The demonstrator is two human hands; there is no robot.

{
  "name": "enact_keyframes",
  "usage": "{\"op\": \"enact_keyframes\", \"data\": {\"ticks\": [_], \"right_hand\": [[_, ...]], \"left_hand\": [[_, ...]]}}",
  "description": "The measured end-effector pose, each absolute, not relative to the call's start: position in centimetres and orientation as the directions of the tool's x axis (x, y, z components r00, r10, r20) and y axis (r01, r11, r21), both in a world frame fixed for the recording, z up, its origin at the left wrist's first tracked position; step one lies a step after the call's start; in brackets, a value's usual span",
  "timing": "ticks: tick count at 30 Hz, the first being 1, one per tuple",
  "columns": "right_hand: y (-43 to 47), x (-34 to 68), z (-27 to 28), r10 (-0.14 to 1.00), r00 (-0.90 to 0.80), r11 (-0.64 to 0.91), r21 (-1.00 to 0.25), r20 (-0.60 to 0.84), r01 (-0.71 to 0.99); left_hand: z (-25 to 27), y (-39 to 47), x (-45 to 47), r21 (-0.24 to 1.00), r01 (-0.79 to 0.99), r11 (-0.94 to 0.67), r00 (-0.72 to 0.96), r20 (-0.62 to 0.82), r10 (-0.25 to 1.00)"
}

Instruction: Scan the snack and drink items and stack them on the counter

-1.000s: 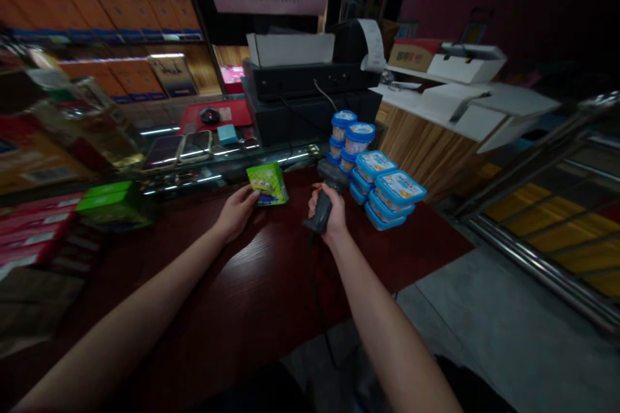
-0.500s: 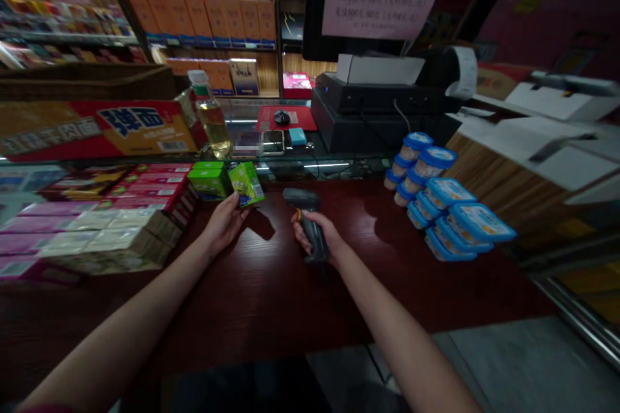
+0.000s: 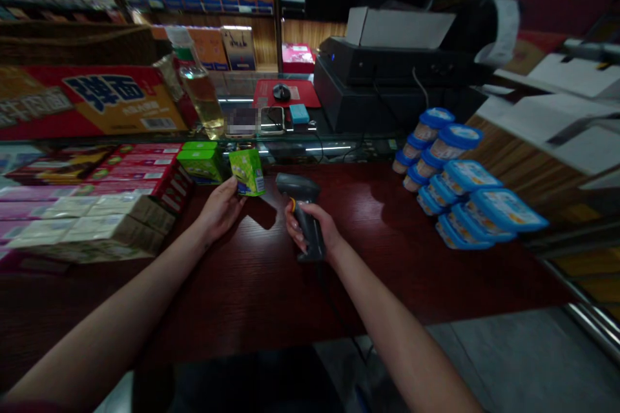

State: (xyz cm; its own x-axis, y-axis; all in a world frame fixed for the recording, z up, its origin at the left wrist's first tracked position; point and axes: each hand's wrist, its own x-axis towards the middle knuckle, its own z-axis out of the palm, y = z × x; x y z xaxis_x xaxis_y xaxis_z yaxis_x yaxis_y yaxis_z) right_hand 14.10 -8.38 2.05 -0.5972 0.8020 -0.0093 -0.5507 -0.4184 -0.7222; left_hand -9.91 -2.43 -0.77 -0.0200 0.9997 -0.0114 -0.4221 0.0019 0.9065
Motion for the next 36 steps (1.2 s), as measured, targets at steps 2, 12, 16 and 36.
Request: {"op": "enact_keyframes", "data": {"ticks": [2, 12, 16, 36], "right_hand": [[-8.4, 14.1, 2.0, 0.808, -0.589, -0.412, -0.730, -0.016, -0.546], [-8.4, 14.6, 2.0, 0.820, -0.570, -0.420, -0.721, -0.041, -0.551], [-7.9, 15.1, 1.9, 0.853, -0.519, -0.390, -0.730, -0.056, -0.562], [-8.5, 15.7, 1.9, 0.845, -0.524, -0.420, -0.740, -0.108, -0.525]], "left_hand": [[-0.6, -2.7, -9.8, 0.903, -0.429, -0.010, -0.021, 0.001, 1.000], [-0.6, -3.0, -9.8, 0.907, -0.418, -0.051, -0.046, 0.035, 0.998], [-0.3, -4.1, -10.8, 0.971, -0.147, -0.187, -0.119, 0.170, 0.978], [3.5, -11.5, -15.0, 0.202, 0.906, -0.373, 0.188, 0.598, 0.779]]}}
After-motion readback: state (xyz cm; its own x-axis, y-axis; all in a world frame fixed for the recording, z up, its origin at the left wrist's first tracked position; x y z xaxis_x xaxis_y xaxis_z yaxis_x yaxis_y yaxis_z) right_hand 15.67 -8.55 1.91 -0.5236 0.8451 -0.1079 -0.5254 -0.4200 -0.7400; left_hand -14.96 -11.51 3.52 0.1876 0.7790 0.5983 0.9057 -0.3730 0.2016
